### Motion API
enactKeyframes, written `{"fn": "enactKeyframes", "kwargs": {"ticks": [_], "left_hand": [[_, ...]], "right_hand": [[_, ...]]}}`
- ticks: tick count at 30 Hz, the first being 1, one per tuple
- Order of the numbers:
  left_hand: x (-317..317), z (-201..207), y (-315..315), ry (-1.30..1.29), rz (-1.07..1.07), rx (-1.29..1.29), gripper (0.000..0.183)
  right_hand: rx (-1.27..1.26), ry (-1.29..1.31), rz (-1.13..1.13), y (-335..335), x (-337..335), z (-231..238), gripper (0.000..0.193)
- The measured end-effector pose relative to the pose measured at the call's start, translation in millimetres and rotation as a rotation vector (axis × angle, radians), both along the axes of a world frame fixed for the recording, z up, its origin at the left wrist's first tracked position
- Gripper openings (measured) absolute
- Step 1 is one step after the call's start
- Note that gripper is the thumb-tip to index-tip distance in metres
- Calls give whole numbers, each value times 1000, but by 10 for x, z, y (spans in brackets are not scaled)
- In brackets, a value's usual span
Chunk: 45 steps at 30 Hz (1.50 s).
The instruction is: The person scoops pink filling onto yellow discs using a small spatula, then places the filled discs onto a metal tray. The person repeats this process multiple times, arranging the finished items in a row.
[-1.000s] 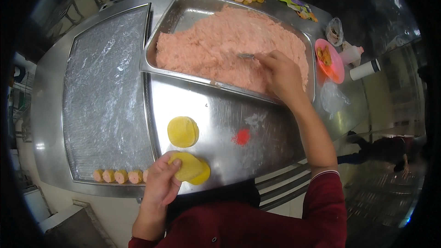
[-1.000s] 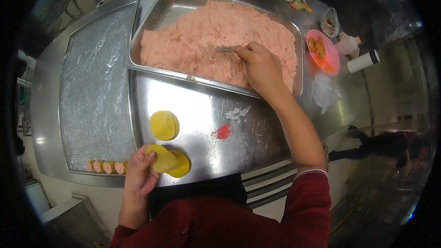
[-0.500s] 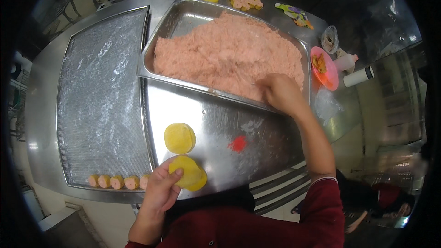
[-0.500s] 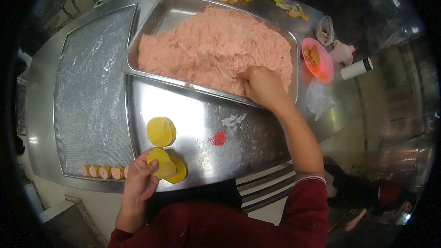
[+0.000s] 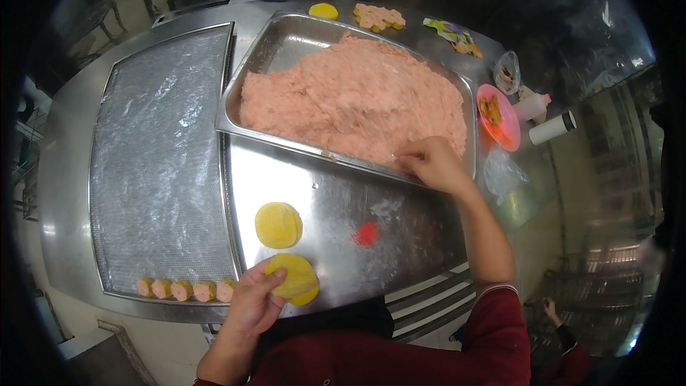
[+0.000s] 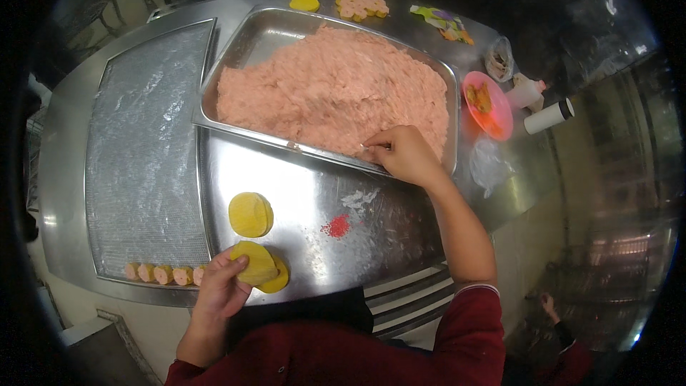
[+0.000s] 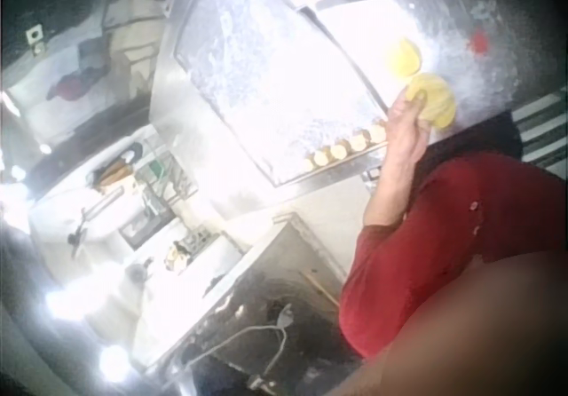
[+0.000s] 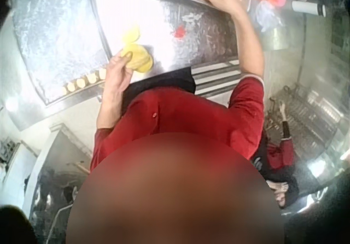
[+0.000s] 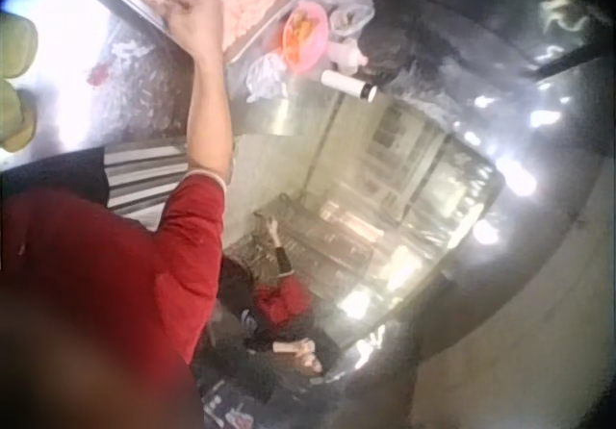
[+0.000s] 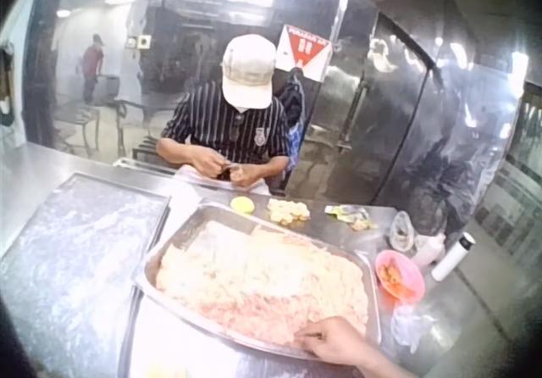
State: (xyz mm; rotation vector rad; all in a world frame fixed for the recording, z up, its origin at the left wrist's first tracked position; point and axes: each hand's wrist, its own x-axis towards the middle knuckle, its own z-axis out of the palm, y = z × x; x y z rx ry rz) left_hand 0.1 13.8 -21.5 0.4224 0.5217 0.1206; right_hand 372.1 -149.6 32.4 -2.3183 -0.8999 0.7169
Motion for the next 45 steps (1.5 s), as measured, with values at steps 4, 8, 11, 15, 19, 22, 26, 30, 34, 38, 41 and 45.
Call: {"fn": "enactKeyframes", "kwargs": {"ticks": [4,8,11,15,19,22,26,30,34,38,41,45], "left_hand": [[20,20,-12,24,1,13,36],[32,40,-36,74,2,66,31],[16,38,-42,57,22,59,32],[-3,10,-25,46,20,57,34],[3,16,-18,16,-10,32,39],[53,79,-59,31,-16,36,41],[219,205,-159,58,15,-30,45],[298,374,-258,-194,81,30,67],[197,505,-261,-253,177,97,68],[99,490,-238,-350,258,97,66],[52,411,-231,-279,263,131,66],[44,292,-228,-132,189,269,81]], "right_hand": [[86,-323,15,18,-16,-19,26],[55,-394,55,131,-26,-112,25],[11,-380,130,172,-16,-169,24],[41,-203,186,160,49,-159,23],[50,27,111,130,85,12,22],[183,127,11,112,-125,200,21],[417,6,45,-54,-892,407,22],[605,-15,88,3,-1696,266,27],[816,-212,107,155,-2207,-117,37],[821,-300,124,129,-2365,-373,44],[746,-317,154,70,-2413,-442,45],[635,-288,164,30,-2371,-420,44]]}}
